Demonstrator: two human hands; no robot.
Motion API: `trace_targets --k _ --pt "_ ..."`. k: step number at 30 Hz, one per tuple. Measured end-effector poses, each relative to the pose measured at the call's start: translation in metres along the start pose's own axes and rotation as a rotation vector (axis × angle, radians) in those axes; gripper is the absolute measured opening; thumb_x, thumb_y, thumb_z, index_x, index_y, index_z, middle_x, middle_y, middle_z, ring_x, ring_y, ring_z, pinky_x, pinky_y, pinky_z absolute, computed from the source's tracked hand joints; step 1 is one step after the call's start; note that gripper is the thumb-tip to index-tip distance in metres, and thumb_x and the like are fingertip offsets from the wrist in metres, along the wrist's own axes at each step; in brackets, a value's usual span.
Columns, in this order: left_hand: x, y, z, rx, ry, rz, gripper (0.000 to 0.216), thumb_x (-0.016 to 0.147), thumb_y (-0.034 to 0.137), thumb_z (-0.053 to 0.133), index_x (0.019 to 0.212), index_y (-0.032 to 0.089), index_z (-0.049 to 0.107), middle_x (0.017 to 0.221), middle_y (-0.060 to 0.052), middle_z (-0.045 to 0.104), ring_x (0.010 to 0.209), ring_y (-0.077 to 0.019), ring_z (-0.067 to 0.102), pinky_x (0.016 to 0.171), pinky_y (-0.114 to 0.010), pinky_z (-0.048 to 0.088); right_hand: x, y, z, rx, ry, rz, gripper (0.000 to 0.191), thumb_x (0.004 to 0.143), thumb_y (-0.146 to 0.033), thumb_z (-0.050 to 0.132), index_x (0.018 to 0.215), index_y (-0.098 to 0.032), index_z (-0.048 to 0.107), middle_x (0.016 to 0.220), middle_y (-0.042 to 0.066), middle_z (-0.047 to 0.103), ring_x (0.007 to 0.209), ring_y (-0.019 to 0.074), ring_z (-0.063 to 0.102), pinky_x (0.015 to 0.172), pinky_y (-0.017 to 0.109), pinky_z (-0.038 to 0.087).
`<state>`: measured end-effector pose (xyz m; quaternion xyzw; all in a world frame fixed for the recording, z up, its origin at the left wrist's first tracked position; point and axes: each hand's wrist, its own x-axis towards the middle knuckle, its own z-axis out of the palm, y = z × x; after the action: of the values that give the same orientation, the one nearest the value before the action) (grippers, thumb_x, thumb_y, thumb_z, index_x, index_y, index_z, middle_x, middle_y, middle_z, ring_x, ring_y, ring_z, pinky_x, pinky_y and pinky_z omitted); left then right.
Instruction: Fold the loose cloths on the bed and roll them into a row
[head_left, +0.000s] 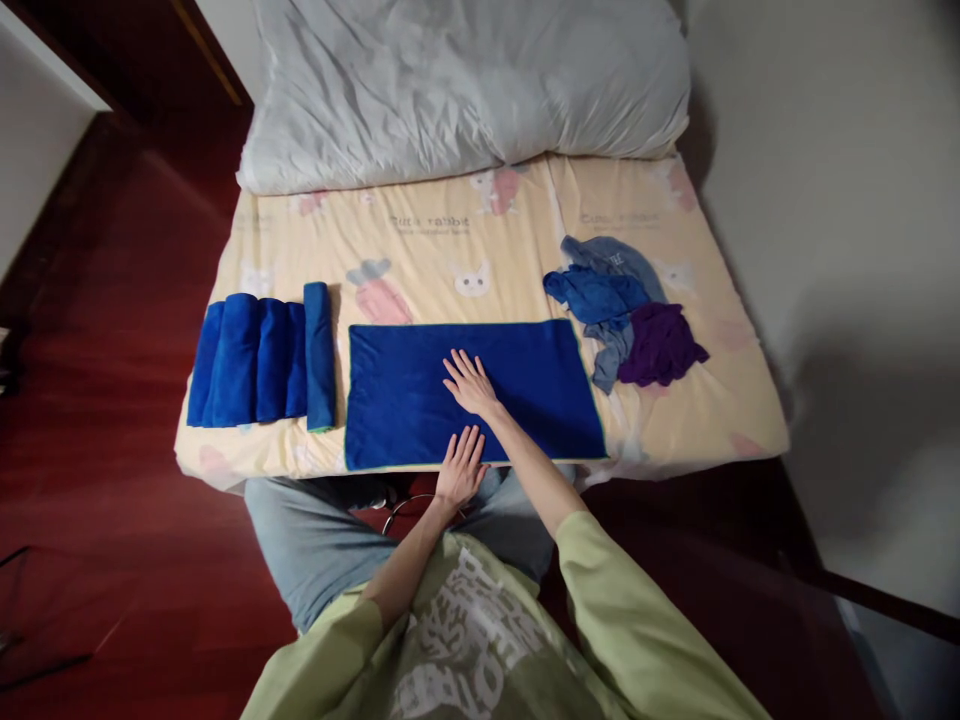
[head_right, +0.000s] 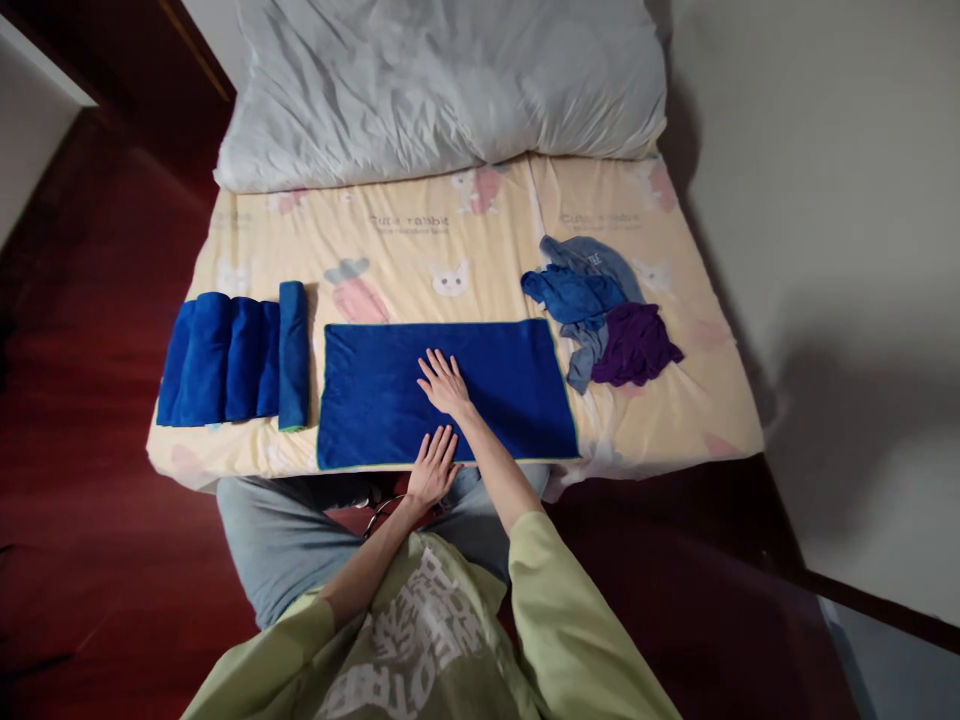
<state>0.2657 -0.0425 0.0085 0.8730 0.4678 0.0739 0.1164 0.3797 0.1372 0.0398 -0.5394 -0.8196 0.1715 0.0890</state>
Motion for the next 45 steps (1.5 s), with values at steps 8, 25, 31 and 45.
trace_targets --k 8,25,31,45 --pt "-0.004 -0.005 0.013 -0.028 0.017 -0.009 0.067 0.106 0.039 0.041 0.164 0.008 0.027 0.170 -0.015 0.022 0.160 -0.0288 0.015 0.130 -0.051 0.020 0.060 0.053 0.001 -0.048 0.002 -0.056 0.058 0.107 -0.042 0.035 0.163 -0.023 0.034 0.172 0.006 0.019 0.161 0.0224 0.014 0.132 0.052 0.007" --pt "-0.021 0.068 -0.003 -1.690 0.386 -1.128 0.078 0.074 0.052 0.084 0.142 0.027 0.054 0.113 -0.008 0.064 0.101 -0.0204 0.068 0.089 -0.034 0.056 0.175 0.117 -0.057 0.270 -0.413 0.176 0.024 0.082 -0.027 0.083 0.103 -0.017 0.077 0.101 0.006 0.079 0.085 0.0166 0.071 0.074 0.023 0.053" --pt "0.001 0.069 -0.007 -1.708 0.479 -1.194 0.079 0.072 0.058 0.086 0.138 0.021 0.063 0.098 -0.005 0.069 0.092 -0.0180 0.068 0.092 -0.033 0.055 0.184 0.119 -0.062 0.296 -0.447 0.116 0.020 0.081 -0.024 0.082 0.097 -0.016 0.074 0.093 0.005 0.077 0.081 0.0153 0.068 0.075 0.024 0.051" --pt "0.008 0.066 -0.007 -1.572 0.541 -1.371 0.075 0.066 0.064 0.084 0.123 0.015 0.076 0.090 -0.006 0.073 0.079 -0.0138 0.068 0.085 -0.031 0.055 0.196 0.129 -0.054 0.444 -0.654 -0.106 0.019 0.066 -0.035 0.087 0.083 -0.025 0.084 0.084 -0.001 0.079 0.073 0.0140 0.067 0.071 0.023 0.050"
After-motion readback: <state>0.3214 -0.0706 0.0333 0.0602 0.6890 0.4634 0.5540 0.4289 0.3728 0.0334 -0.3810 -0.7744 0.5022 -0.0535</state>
